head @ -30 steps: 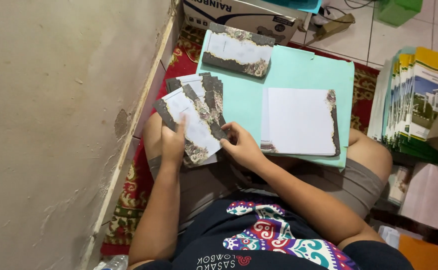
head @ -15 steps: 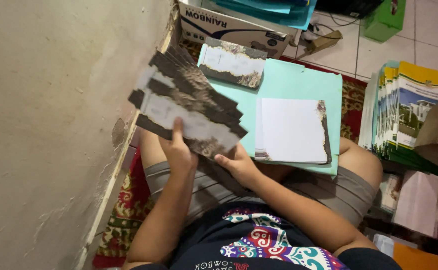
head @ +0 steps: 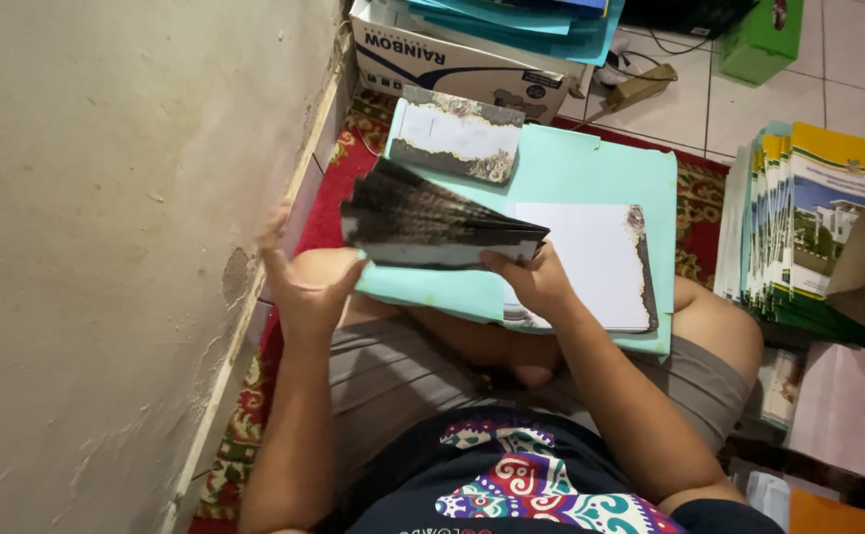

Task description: The person sits on the floor and presses the spine of a small book to flatten it, then places it on a stack. The person repeats this process with several more books, handling them one at a time and stacking the finished items.

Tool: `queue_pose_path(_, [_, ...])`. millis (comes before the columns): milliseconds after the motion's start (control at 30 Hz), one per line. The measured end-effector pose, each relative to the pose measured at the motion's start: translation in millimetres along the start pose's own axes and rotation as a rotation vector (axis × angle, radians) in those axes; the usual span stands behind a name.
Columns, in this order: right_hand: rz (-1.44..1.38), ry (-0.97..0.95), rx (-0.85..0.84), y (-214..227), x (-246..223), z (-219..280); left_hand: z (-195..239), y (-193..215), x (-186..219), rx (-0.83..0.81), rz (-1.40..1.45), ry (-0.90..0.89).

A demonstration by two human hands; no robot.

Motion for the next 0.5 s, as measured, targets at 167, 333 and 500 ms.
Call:
queue_pose_path(167, [0.031, 0.133, -0.215, -5, 7, -14, 0, -31, 12, -0.181, 0.175, -0.034])
queue_pose_path(333, [0.014, 0.074, -0.305, -11, 7, -16, 4, -39, -5, -0.189, 0.089, -0.019])
queue_pose_path(500, [-0.114, 0.087, -0.161, -13, 18, -17, 7, -45, -18, -0.214, 0.263, 0.135])
Point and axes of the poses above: each hand's wrist, its own z-axis away from the middle knuckle, its own y-axis out of the back of the hand, x = y × z, the point moved 6 cm from there along -z, towards the middle knuckle, and after that the axes turned 13 degrees about -x, right-handed, at the moved point
